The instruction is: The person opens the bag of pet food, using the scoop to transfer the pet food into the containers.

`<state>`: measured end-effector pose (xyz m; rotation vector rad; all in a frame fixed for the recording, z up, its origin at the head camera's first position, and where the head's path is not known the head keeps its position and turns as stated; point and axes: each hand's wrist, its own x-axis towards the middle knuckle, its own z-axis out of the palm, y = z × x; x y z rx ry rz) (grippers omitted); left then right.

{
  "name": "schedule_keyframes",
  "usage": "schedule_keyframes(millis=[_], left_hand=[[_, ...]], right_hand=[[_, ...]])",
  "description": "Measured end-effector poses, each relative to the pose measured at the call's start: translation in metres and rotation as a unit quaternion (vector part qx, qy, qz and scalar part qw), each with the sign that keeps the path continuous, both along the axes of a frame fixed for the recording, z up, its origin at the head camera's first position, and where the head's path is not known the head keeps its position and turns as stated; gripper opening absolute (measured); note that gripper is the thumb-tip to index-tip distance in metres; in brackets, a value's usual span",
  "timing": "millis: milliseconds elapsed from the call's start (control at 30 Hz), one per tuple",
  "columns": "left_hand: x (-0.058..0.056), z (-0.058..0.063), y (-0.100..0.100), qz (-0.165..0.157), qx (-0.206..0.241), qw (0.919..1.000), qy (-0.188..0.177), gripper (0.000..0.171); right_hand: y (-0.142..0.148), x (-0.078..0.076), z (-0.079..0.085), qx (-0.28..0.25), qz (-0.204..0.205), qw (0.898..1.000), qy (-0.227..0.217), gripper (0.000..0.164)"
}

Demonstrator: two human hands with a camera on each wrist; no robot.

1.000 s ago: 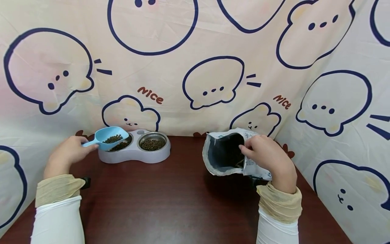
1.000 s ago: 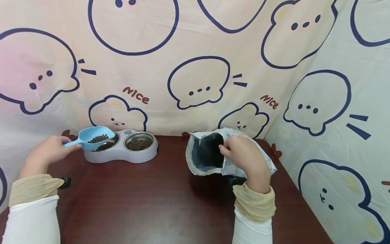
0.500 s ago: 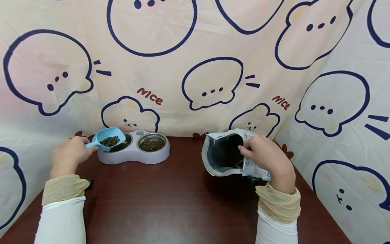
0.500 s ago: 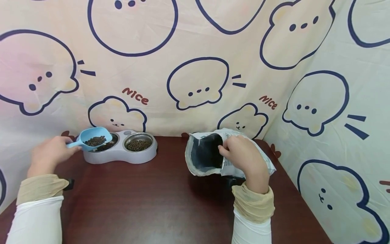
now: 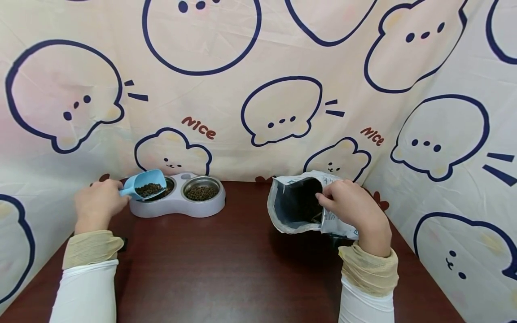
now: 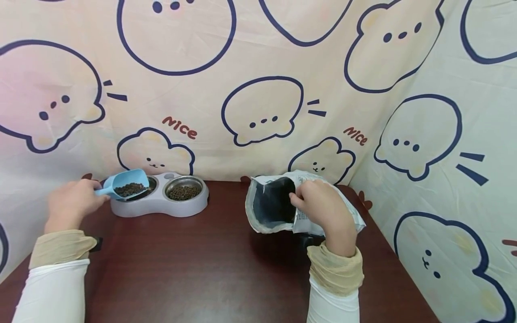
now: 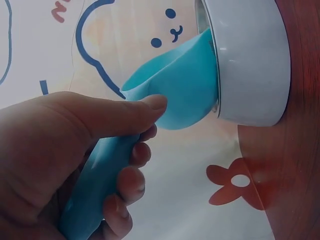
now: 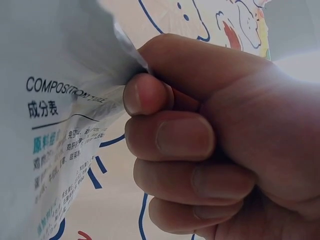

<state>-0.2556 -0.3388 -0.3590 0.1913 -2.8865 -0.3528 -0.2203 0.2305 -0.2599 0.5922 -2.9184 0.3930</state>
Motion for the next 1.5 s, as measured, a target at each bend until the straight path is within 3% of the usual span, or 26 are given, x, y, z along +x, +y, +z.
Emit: schedule_keyframes(millis=[267, 567, 767, 1067, 1500], left_hand=[[-0.002, 0.003, 0.007, 0.004, -0.014, 0.9999, 0.0, 0.029], [-0.003, 0.007, 0.016, -0.005, -0.04, 0.9992, -0.002, 0.013], [-0.004, 0.005, 0.021, -0.007, -0.067, 0.9976, 0.015, 0.014], [-0.001, 0.006, 0.024, -0.007, -0.072, 0.9966, 0.039, 0.009], [0.0, 0.009, 0.025, 0.014, -0.09, 0.992, 0.087, 0.005]], right_hand=[[0.0, 0.0, 0.0, -0.001, 0.006, 1.0, 0.008, 0.039], [0.0, 0.001, -0.001, 0.001, 0.005, 1.0, 0.01, 0.04], [-0.001, 0.001, 0.0, 0.002, 0.004, 1.0, 0.009, 0.04], [0.0, 0.001, -0.001, 0.004, 0.005, 1.0, 0.011, 0.039], [0.0, 0.001, -0.001, 0.005, 0.002, 1.0, 0.005, 0.039]])
